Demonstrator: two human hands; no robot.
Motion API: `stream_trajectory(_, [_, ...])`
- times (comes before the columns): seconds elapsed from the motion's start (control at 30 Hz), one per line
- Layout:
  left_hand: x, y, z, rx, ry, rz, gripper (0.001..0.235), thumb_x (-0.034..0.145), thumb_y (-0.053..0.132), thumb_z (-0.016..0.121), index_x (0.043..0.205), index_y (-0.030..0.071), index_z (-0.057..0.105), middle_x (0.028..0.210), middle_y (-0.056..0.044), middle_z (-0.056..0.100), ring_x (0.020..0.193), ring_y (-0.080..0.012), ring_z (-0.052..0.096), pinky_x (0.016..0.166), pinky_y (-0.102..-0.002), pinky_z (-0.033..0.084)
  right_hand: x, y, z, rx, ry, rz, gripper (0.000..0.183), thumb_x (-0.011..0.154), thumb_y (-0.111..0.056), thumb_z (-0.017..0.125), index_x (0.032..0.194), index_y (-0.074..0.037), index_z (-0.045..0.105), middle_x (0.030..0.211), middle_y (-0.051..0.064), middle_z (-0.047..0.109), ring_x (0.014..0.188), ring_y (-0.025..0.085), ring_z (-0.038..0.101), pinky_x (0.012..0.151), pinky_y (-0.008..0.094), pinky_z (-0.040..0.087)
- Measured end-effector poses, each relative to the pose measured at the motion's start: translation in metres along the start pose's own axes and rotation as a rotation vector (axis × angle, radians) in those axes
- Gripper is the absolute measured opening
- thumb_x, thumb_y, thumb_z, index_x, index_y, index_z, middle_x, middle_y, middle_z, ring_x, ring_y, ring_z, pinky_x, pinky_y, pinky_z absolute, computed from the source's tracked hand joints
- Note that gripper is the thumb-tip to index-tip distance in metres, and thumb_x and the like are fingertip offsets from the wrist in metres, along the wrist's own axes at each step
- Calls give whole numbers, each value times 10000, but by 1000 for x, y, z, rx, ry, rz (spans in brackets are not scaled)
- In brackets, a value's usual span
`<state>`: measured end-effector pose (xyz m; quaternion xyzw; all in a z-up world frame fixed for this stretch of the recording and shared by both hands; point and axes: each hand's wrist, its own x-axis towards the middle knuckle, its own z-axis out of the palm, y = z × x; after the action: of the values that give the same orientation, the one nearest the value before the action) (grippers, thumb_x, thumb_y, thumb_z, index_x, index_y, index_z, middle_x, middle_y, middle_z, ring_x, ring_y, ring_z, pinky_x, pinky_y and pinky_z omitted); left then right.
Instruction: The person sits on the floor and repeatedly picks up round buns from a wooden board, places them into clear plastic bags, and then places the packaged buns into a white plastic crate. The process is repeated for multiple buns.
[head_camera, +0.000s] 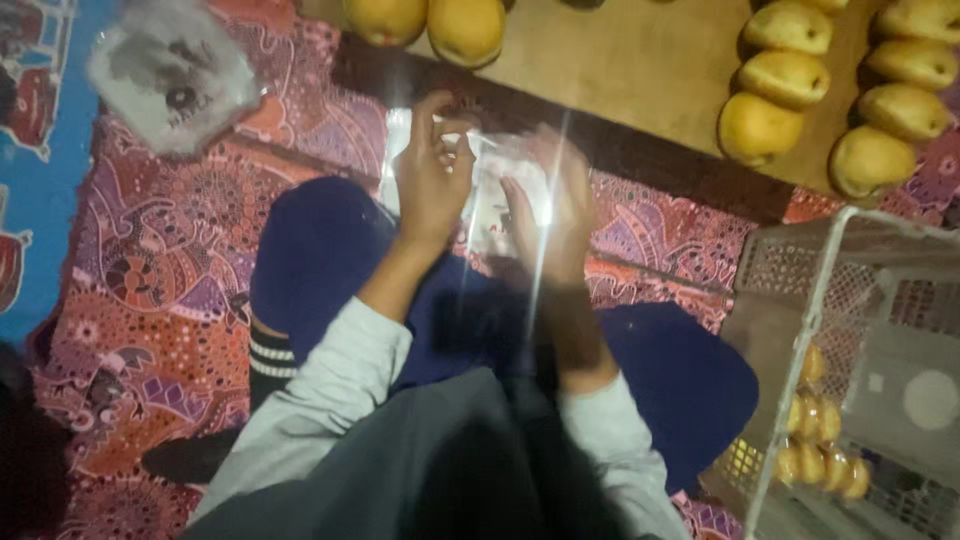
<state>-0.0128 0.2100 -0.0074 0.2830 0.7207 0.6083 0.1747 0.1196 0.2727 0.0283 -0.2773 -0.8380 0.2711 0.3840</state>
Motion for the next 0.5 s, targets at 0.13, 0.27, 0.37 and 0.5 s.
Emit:
stream_trajectory(0.13, [-31,6,7,6,-140,442,362,1002,-15,634,1294,187,566,1124,-130,743,991,-209,731,857,-324,594,1,4,-4,57,-257,202,259,1032,16,585,1250,-55,706,1413,144,679,1331,286,658,1123,370,548])
stream_trajectory(0.27, [-30,-7,17,-571,-86,238,616,920,118,700,1445,269,415,1374,98,526,1225,-101,617,954,-310,618,8,28,8,-43,-171,-245,511,940,39,687,1395,152,484,1541,273,401,1433,471,423,1192,482,407])
stream_trajectory(0.37, [-2,-56,34,-1163,-101,-279,568,920,97,704,1445,174,500,1306,18,559,1128,-138,585,877,-293,575,6,40,16,110,-345,-192,486,903,-4,720,1366,57,585,1512,276,441,1355,443,506,1112,444,454])
stream_trajectory(0.5, [38,-117,46,-1084,-119,23,279,941,-21,664,1167,99,552,1130,-71,557,1063,-246,612,859,-389,553,48,75,15,465,-338,-30,327,860,-89,789,1185,-70,755,1155,125,774,1137,258,712,1029,366,529])
